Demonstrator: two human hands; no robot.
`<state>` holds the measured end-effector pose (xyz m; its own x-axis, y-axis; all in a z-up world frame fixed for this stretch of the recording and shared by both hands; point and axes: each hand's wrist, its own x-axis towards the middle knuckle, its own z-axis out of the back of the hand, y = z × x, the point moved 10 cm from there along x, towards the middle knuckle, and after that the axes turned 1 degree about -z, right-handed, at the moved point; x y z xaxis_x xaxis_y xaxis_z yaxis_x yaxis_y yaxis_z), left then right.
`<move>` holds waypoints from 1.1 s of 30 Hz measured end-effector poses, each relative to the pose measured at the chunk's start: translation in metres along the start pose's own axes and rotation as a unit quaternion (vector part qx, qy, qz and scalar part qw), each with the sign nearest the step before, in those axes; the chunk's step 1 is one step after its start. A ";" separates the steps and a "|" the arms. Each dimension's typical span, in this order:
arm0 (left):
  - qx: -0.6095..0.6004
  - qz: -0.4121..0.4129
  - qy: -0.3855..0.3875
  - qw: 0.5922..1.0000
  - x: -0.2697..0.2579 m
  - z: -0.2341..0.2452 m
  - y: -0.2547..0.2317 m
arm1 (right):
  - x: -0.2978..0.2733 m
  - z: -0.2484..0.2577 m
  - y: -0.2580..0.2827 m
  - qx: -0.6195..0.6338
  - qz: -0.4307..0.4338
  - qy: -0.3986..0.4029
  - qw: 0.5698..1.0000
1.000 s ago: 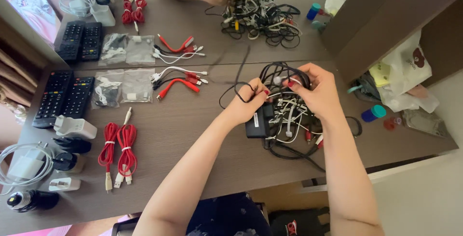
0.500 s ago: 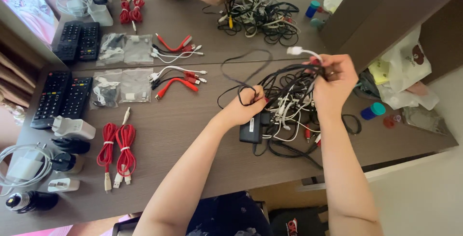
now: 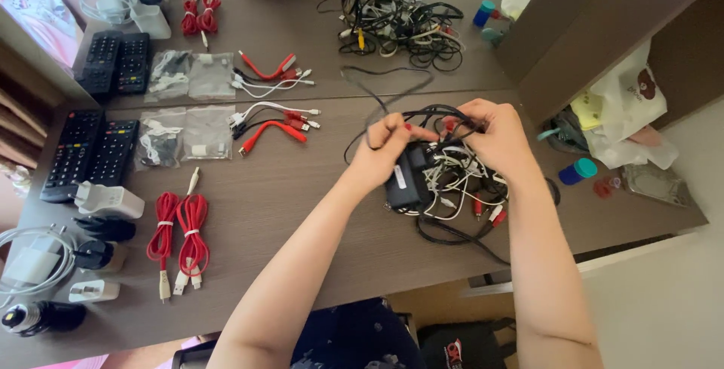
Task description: Organize and tie together various electronic cables on a desk.
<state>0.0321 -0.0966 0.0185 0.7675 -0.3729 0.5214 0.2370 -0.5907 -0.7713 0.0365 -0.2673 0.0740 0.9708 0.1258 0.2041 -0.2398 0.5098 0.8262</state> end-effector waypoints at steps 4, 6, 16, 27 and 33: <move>0.019 0.061 -0.166 0.984 -0.006 0.064 0.030 | -0.008 0.004 0.020 0.022 -0.045 0.069 0.996; -0.187 0.134 -0.218 0.948 -0.013 0.061 0.011 | -0.010 0.000 0.023 0.060 -0.026 0.140 0.988; -0.196 0.074 -0.159 0.965 -0.006 0.077 -0.043 | -0.010 -0.004 0.022 0.098 -0.029 0.105 0.989; -0.167 0.096 -0.168 0.967 -0.013 0.071 -0.044 | -0.018 0.019 0.036 -0.205 0.156 -0.100 0.961; -0.211 0.100 -0.141 0.962 -0.002 0.057 -0.034 | -0.035 -0.004 0.094 -0.440 0.215 -0.106 0.865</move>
<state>0.0562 -0.0354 0.0226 0.9178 -0.3355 0.2123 -0.1497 -0.7877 -0.5976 -0.0197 -0.2204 0.1425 0.7476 0.3540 0.5619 -0.3959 0.9169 -0.0508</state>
